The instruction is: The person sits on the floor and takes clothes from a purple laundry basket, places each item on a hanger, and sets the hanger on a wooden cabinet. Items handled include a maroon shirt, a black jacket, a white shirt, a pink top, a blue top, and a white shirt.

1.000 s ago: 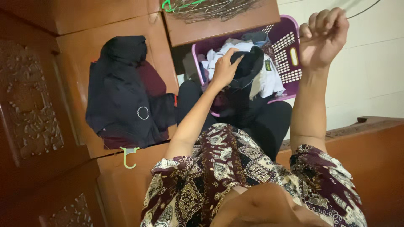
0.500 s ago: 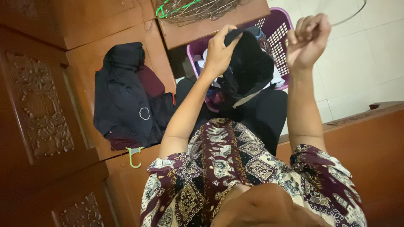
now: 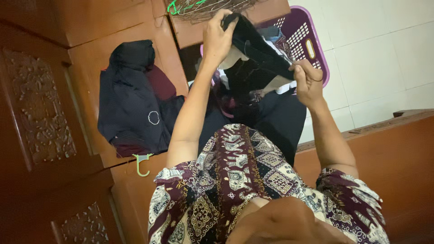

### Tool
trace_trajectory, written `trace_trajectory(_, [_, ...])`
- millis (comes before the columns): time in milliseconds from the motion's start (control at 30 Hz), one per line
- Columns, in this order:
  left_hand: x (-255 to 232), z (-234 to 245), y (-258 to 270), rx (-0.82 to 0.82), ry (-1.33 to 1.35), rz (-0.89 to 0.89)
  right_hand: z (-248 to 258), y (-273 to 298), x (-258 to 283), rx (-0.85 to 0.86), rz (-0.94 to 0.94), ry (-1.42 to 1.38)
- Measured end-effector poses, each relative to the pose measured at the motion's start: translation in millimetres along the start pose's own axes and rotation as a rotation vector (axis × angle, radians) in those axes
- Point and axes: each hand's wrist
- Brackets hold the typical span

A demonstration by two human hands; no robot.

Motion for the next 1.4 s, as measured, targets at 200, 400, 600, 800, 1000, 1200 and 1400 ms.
trace_trajectory(200, [-14.4,20.4,9.7,0.004,-0.343,-0.067,26.9,-7.8,24.1,0.204,-0.016,0.195])
trace_trajectory(400, [-15.6,30.1,20.0,-0.106,-0.286,-0.075,40.7,-19.4,56.0,0.369,-0.16,0.369])
trace_trajectory(600, [-17.9,50.0,23.8,0.027,0.162,0.184,54.7,-31.2,71.7,0.545,-0.252,0.381])
trace_trajectory(800, [-51.1,68.2,45.6,-0.008,-0.047,-0.101,63.9,-38.2,75.9,0.598,-0.27,0.398])
trace_trajectory(1000, [-69.3,70.1,63.8,-0.055,0.016,0.034,75.1,-41.6,76.3,0.622,-0.401,0.395])
trace_trajectory(1200, [-63.8,59.4,70.7,-0.093,-0.154,-0.161,78.0,-44.7,72.7,0.714,-0.348,0.537])
trace_trajectory(1400, [-73.8,25.2,75.9,-0.004,-0.474,-0.475,61.1,-47.9,53.8,0.793,-0.322,0.776])
Point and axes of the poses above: each hand's wrist, its own y-axis away from the middle knuckle, its own z-axis out of the back of the hand, x = y × z, and after that the axes turned 1 degree about x, right-handed
